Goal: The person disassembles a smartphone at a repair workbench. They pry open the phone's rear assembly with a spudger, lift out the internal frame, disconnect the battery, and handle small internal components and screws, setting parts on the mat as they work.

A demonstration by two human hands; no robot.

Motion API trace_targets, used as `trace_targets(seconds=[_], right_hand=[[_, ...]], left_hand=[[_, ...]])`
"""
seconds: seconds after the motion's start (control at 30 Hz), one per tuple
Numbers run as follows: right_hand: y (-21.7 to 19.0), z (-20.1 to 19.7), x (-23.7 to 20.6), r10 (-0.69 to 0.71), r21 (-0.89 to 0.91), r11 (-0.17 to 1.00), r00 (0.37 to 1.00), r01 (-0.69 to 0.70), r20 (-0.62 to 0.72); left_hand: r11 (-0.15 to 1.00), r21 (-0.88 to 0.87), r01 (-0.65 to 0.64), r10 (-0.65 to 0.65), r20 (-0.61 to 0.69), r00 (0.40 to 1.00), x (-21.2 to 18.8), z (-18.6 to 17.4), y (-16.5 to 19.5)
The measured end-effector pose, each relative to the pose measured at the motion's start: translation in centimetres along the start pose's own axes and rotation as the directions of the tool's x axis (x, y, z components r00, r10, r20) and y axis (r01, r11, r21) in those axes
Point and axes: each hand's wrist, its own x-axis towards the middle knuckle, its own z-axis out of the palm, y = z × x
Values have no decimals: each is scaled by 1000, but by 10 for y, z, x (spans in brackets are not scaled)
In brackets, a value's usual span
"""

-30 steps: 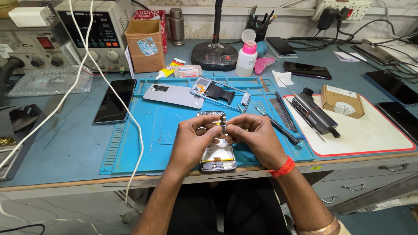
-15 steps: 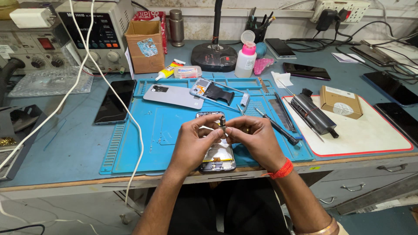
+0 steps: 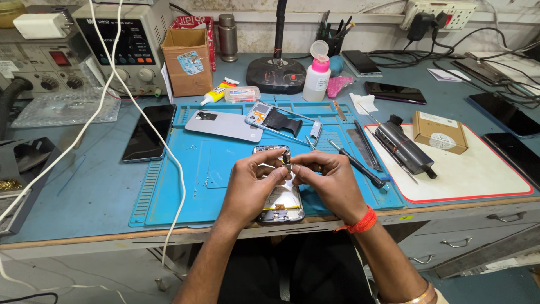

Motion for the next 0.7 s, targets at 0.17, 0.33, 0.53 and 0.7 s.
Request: trace_targets(seconds=[0.17, 0.33, 0.53, 0.7], right_hand=[[-2, 2, -1, -21, 0, 1000, 1000, 21, -10], [-2, 1, -1, -1, -1, 1000, 999, 1, -36], [2, 1, -1, -7, -28, 1000, 999, 6, -50], [1, 1, -1, 2, 15, 1000, 999, -1, -35]], left_hand=[[1000, 29, 4, -4, -7, 1000, 2, 2, 0], [1000, -1, 1, -1, -6, 1000, 2, 3, -1], [999, -49, 2, -2, 6, 1000, 4, 3, -6], [998, -64, -18, 19, 20, 1000, 5, 1, -8]])
